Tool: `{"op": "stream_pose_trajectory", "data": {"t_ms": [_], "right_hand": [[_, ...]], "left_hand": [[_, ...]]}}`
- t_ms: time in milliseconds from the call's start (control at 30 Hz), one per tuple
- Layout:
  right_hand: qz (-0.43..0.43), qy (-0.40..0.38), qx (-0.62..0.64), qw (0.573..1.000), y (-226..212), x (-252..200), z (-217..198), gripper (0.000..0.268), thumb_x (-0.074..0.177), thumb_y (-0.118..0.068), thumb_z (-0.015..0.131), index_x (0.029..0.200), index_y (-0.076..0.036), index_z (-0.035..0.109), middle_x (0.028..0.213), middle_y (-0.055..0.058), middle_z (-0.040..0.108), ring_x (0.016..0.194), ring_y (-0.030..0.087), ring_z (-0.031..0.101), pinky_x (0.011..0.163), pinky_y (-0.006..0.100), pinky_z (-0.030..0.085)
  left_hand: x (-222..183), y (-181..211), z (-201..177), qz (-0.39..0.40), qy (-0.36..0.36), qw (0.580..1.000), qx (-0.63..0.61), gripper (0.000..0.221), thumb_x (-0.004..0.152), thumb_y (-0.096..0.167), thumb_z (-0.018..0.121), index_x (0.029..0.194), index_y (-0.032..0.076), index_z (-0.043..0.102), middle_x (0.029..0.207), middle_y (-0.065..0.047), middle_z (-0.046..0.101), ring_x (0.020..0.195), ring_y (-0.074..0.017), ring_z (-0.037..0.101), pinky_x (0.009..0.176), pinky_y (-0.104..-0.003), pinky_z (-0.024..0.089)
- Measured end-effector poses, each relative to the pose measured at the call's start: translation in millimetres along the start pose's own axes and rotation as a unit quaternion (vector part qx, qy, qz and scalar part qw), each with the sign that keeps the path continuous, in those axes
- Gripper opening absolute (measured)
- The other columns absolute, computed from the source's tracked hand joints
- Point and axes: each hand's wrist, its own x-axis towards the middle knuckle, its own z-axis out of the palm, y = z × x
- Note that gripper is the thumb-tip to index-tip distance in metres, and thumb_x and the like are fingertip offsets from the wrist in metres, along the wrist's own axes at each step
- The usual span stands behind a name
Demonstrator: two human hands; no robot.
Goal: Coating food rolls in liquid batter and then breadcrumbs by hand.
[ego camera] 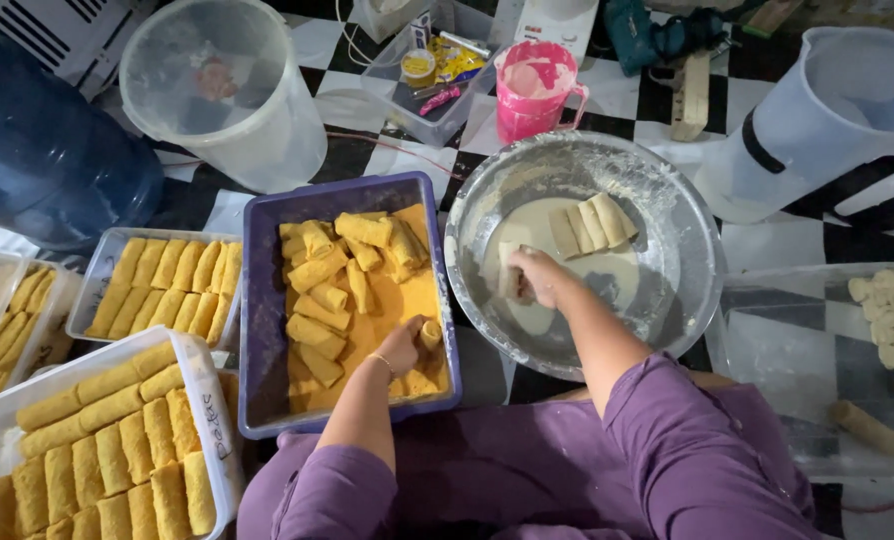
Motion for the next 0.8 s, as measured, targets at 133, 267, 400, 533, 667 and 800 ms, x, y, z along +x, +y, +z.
{"op": "stream_pose_trajectory", "data": {"t_ms": [133, 267, 400, 533, 667, 800], "right_hand": [[-0.021, 0.017, 0.213, 0.977, 10, 26, -8, 0.037, 0.095, -0.034, 0.066, 0.114, -0.002, 0.059, 0.082, 0.002, 0.054, 0.072, 0.018, 0.059, 0.062, 0.035, 0.056], [-0.121, 0.127, 0.169, 0.97, 24, 44, -2, 0.08, 0.093, -0.029, 0.072, 0.153, 0.003, 0.031, 0.103, 0.019, 0.061, 0.065, 0.018, 0.06, 0.043, 0.028, 0.053], [-0.127, 0.089, 0.238, 0.959, -17, -13, -12, 0.091, 0.09, 0.0, 0.057, 0.166, -0.008, 0.009, 0.16, 0.025, 0.031, 0.095, 0.019, 0.07, 0.064, 0.023, 0.058], [-0.274, 0.058, 0.075, 0.957, -41, -69, -6, 0.074, 0.081, -0.014, 0.077, 0.147, -0.003, 0.046, 0.132, 0.026, 0.062, 0.107, 0.031, 0.068, 0.087, 0.036, 0.06], [-0.592, -0.1, -0.123, 0.79, -21, -69, 57, 0.037, 0.081, 0.003, 0.073, 0.118, -0.003, 0.077, 0.12, 0.021, 0.074, 0.111, 0.037, 0.07, 0.105, 0.046, 0.053], [-0.556, -0.089, -0.313, 0.765, 16, -62, 92, 0.021, 0.094, -0.022, 0.066, 0.112, -0.014, 0.073, 0.116, 0.007, 0.074, 0.112, 0.026, 0.068, 0.104, 0.039, 0.055]], "left_hand": [[-23, 84, -4, -0.149, 0.045, 0.985, 0.073, 0.064, 0.074, -0.005, 0.067, 0.136, 0.01, 0.057, 0.122, -0.02, 0.07, 0.12, -0.0384, 0.064, 0.105, -0.047, 0.051], [-46, 149, -30, -0.115, 0.373, 0.893, -0.225, 0.054, 0.086, 0.005, 0.077, 0.137, 0.009, 0.059, 0.121, -0.008, 0.068, 0.105, -0.0216, 0.064, 0.086, -0.04, 0.057], [-30, 70, -77, -0.071, 0.5, 0.801, -0.323, 0.057, 0.094, 0.023, 0.079, 0.14, 0.013, 0.048, 0.124, -0.003, 0.059, 0.106, -0.0195, 0.064, 0.087, -0.037, 0.061], [-72, 213, -21, -0.301, 0.143, 0.93, 0.155, 0.065, 0.097, 0.045, 0.051, 0.127, -0.01, 0.067, 0.128, -0.027, 0.068, 0.13, -0.0383, 0.059, 0.108, -0.043, 0.051], [-56, 136, -7, -0.315, 0.02, 0.949, 0.001, 0.053, 0.105, 0.035, 0.041, 0.129, -0.006, 0.065, 0.124, -0.021, 0.067, 0.117, -0.035, 0.056, 0.1, -0.04, 0.05], [-12, 62, -9, -0.366, 0.089, 0.877, -0.297, 0.062, 0.107, 0.053, 0.042, 0.122, -0.002, 0.066, 0.104, -0.018, 0.068, 0.086, -0.0315, 0.061, 0.078, -0.046, 0.052]]}}
